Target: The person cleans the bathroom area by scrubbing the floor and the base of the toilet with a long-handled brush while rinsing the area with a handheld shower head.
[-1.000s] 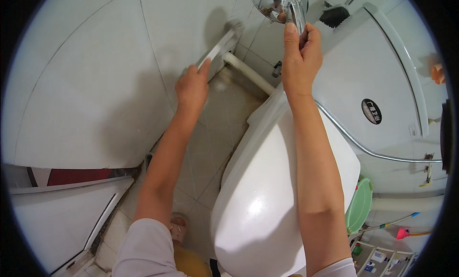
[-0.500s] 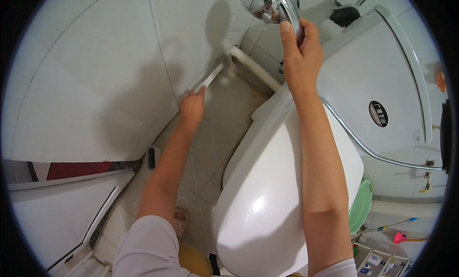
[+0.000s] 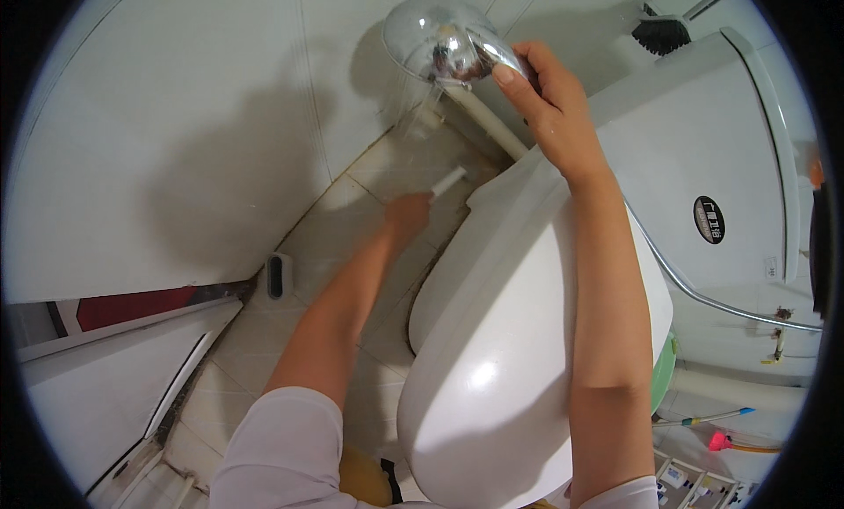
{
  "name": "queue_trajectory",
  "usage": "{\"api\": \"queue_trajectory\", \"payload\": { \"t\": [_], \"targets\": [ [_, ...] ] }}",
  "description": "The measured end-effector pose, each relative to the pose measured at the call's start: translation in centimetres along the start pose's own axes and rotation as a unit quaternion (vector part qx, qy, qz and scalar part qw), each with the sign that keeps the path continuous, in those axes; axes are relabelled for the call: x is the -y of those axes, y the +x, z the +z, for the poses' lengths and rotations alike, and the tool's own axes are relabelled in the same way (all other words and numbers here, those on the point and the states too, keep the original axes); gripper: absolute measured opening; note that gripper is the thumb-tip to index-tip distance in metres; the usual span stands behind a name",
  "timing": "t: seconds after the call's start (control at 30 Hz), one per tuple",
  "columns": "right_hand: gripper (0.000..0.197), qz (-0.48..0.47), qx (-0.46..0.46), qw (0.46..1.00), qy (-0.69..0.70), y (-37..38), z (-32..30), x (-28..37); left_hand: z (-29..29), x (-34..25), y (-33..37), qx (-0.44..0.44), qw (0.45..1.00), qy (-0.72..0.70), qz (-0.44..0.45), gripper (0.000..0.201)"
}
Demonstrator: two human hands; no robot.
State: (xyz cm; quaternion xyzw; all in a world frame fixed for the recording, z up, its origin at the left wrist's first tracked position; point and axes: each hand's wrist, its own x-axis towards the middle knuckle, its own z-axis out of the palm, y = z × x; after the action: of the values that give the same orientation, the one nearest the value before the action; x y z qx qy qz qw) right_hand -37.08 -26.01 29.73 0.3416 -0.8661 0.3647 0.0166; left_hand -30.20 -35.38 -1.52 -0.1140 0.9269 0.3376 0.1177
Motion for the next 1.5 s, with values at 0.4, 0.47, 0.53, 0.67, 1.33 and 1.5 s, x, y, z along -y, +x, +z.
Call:
{"api": "queue_trajectory", "payload": {
  "t": [0.4, 0.47, 0.53, 0.67, 1.33, 1.5],
  "targets": [
    [0.037, 0.008, 0.066, 0.983, -0.172, -1.3, 0.4, 2.5, -7.1, 9.8, -13.3, -0.043, 0.989, 0.130, -0.062, 0.049],
    [0.035, -0.022, 0.081, 0.981, -0.175, -2.3, 1.1, 3.9, -6.8, 11.8, -16.0, -0.053, 0.985, 0.138, -0.086, 0.048],
    [0.034, -0.051, 0.093, 0.977, -0.186, -3.6, 0.9, 5.4, -6.0, 11.9, -18.8, -0.016, 0.994, 0.078, -0.079, 0.044],
    [0.033, -0.110, 0.107, 0.973, -0.170, -6.9, 0.5, 9.7, -4.2, 11.5, -22.5, -0.016, 0.995, 0.096, -0.026, 0.040],
    [0.038, 0.094, -0.033, 0.985, -0.140, -22.3, -0.4, 20.8, -2.9, 11.2, -30.5, 0.097, 0.980, 0.142, 0.097, 0.045],
    [0.035, 0.088, -0.044, 0.985, -0.139, -27.0, 0.7, 22.9, -9.5, 11.8, -27.6, 0.129, 0.970, 0.145, 0.147, 0.028]
  ]
}}
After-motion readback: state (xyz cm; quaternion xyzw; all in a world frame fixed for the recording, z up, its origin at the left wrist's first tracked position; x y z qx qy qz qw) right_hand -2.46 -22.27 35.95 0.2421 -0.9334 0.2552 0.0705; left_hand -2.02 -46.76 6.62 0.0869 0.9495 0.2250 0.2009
